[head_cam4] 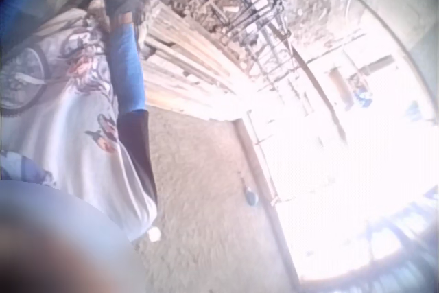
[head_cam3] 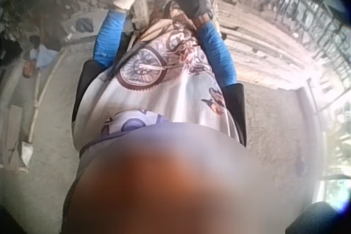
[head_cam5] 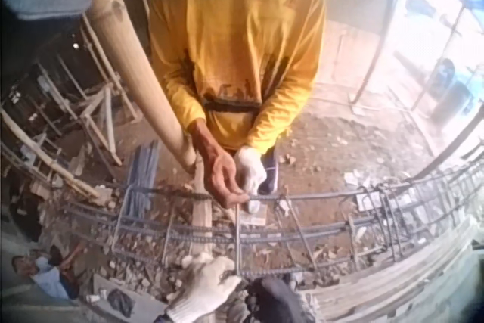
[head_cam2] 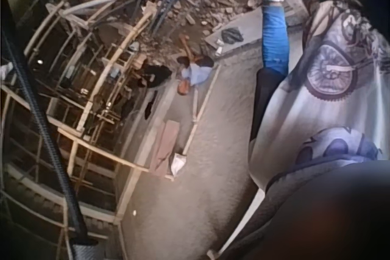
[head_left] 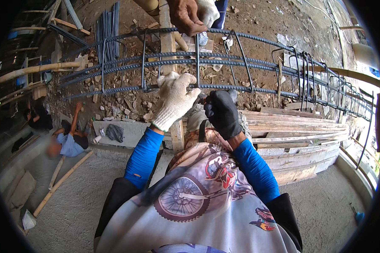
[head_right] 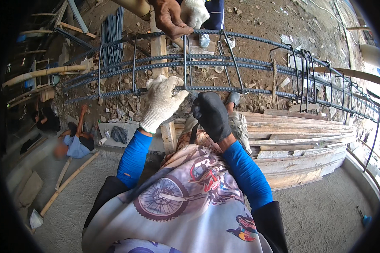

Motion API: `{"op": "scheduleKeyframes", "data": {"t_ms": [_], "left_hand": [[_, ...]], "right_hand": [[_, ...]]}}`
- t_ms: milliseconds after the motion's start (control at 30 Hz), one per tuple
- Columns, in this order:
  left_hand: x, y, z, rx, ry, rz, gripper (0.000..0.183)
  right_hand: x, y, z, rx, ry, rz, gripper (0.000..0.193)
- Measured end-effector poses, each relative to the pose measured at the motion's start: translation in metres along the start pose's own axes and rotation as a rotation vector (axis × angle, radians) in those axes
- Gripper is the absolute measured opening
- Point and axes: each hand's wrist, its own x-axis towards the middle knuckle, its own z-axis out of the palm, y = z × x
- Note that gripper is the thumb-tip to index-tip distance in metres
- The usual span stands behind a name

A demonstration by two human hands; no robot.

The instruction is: The person uses a rebar tying tool to twist and secure wire ties at intersections of a rebar cage. They repeatedly position the tool, rotate it to tighten the ties, and move along the cage to fasten multiple joints. Another worker assists nearby.

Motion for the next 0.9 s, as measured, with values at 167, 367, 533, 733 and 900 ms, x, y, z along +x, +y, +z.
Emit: {"op": "scheduleKeyframes", "data": {"t_ms": [167,367,533,733,900], "left_hand": [[0.001,-0.001,-0.003,0.002,0.032,0.07,0.03],[0.004,-0.007,-0.005,0.007,-0.021,0.049,0.03],[0.005,-0.009,-0.003,0.011,-0.009,0.08,0.03],[0.004,-0.007,-0.005,0.018,0.009,0.091,0.031],[0.003,-0.003,-0.001,0.074,0.052,0.065,0.034]], "right_hand": [[0.021,0.013,-0.02,0.122,-0.115,0.057,0.014],[0.051,0.016,-0.026,-0.679,-0.319,-0.398,0.007],[0.068,0.006,-0.024,-0.157,-0.189,0.221,0.014],[0.084,-0.018,-0.021,-1.035,-0.414,-0.394,0.012],[0.105,-0.012,-0.044,-1.419,-0.549,-0.89,0.03]]}}
